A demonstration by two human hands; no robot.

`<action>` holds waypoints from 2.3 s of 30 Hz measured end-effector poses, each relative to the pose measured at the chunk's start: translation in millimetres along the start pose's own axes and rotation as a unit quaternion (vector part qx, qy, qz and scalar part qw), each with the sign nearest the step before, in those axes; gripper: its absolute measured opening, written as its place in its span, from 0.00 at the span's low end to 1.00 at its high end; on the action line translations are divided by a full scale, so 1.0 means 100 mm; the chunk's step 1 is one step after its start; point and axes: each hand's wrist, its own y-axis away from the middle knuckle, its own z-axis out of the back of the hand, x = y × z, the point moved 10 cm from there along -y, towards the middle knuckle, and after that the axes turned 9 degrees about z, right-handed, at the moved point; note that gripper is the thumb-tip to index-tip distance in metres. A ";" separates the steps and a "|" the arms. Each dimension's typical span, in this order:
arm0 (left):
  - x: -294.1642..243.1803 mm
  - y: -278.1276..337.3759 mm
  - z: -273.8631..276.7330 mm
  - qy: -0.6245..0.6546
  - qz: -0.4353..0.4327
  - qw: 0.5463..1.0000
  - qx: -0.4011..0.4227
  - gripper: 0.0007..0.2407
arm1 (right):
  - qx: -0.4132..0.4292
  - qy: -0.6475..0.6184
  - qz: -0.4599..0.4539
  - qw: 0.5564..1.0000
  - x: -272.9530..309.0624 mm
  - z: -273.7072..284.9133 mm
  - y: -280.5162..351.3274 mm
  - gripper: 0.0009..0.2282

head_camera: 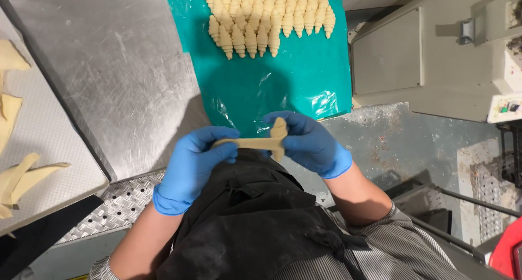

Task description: Rolling pre-cut triangular pieces of dough into small croissant shapes on a metal workbench.

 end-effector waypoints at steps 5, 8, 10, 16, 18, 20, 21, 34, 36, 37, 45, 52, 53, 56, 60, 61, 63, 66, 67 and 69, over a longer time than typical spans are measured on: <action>-0.10 -0.05 -0.41 0.106 -0.025 0.993 0.043 0.12 | -0.064 -0.002 -0.010 0.998 0.13 0.05 -0.05 0.22; -0.14 -0.04 -0.38 0.036 -0.048 0.998 0.001 0.11 | -0.024 0.042 -0.019 0.999 0.11 0.18 0.03 0.23; -0.16 -0.02 -0.35 0.011 -0.052 0.998 -0.024 0.11 | -0.025 0.040 -0.014 0.999 0.19 0.23 0.03 0.24; -0.07 -0.13 -0.46 0.011 -0.062 0.997 -0.039 0.10 | -0.045 0.038 -0.012 0.998 0.23 0.25 -0.02 0.23; -0.04 -0.17 -0.44 0.040 -0.063 0.996 -0.039 0.10 | -0.037 0.056 -0.015 0.998 0.26 0.29 -0.01 0.23; -0.08 -0.14 -0.38 0.046 -0.107 0.992 -0.048 0.08 | -0.045 0.048 -0.006 0.998 0.33 0.36 0.00 0.25; -0.09 -0.16 -0.42 0.046 -0.107 0.992 -0.050 0.08 | -0.044 0.047 -0.007 0.998 0.33 0.35 -0.02 0.25; -0.16 -0.30 -0.58 -0.028 -0.122 0.984 -0.123 0.08 | -0.090 0.052 0.009 0.995 0.40 0.51 -0.08 0.22; -0.14 -0.34 -0.60 -0.017 -0.123 0.986 -0.114 0.08 | -0.044 0.068 0.008 0.997 0.41 0.45 -0.10 0.21; -0.13 -0.35 -0.58 -0.009 -0.132 0.985 -0.111 0.08 | -0.066 0.054 0.001 0.996 0.40 0.51 -0.10 0.20; -0.01 -0.57 -0.54 -0.084 -0.147 0.978 -0.124 0.07 | -0.103 0.037 0.018 0.994 0.37 0.69 -0.14 0.18; 0.04 -0.59 -0.18 -0.053 -0.170 0.968 -0.177 0.19 | -0.176 0.208 0.108 0.956 0.91 1.35 -0.76 0.17; 0.03 -0.55 -0.10 -0.071 -0.179 0.962 -0.191 0.17 | -0.208 0.279 0.165 0.923 1.16 1.49 -0.91 0.16; 0.25 -0.60 0.06 0.003 -0.094 0.975 -0.203 0.17 | -0.267 0.386 0.233 0.852 1.20 2.60 -1.20 0.15; 0.33 -0.53 0.18 0.008 -0.091 0.972 -0.215 0.17 | -0.278 0.569 0.262 0.728 1.13 2.62 -1.40 0.14; 0.37 -0.51 0.22 0.022 -0.085 0.972 -0.217 0.17 | -0.295 0.649 0.249 0.655 1.11 2.55 -1.39 0.14; 0.45 -0.44 0.31 0.041 -0.081 0.970 -0.224 0.17 | -0.300 0.724 0.232 0.576 1.01 2.38 -1.36 0.15; 0.46 -0.37 0.50 0.053 -0.085 0.965 -0.241 0.16 | -0.203 0.798 0.296 0.484 0.83 1.88 -1.50 0.27; 0.45 -0.33 0.56 0.038 -0.090 0.964 -0.247 0.16 | -0.166 0.829 0.244 0.475 0.69 1.87 -1.62 0.32; 0.51 -0.25 0.79 0.027 -0.099 0.959 -0.263 0.16 | -0.118 0.855 0.194 0.466 0.53 1.97 -1.71 0.38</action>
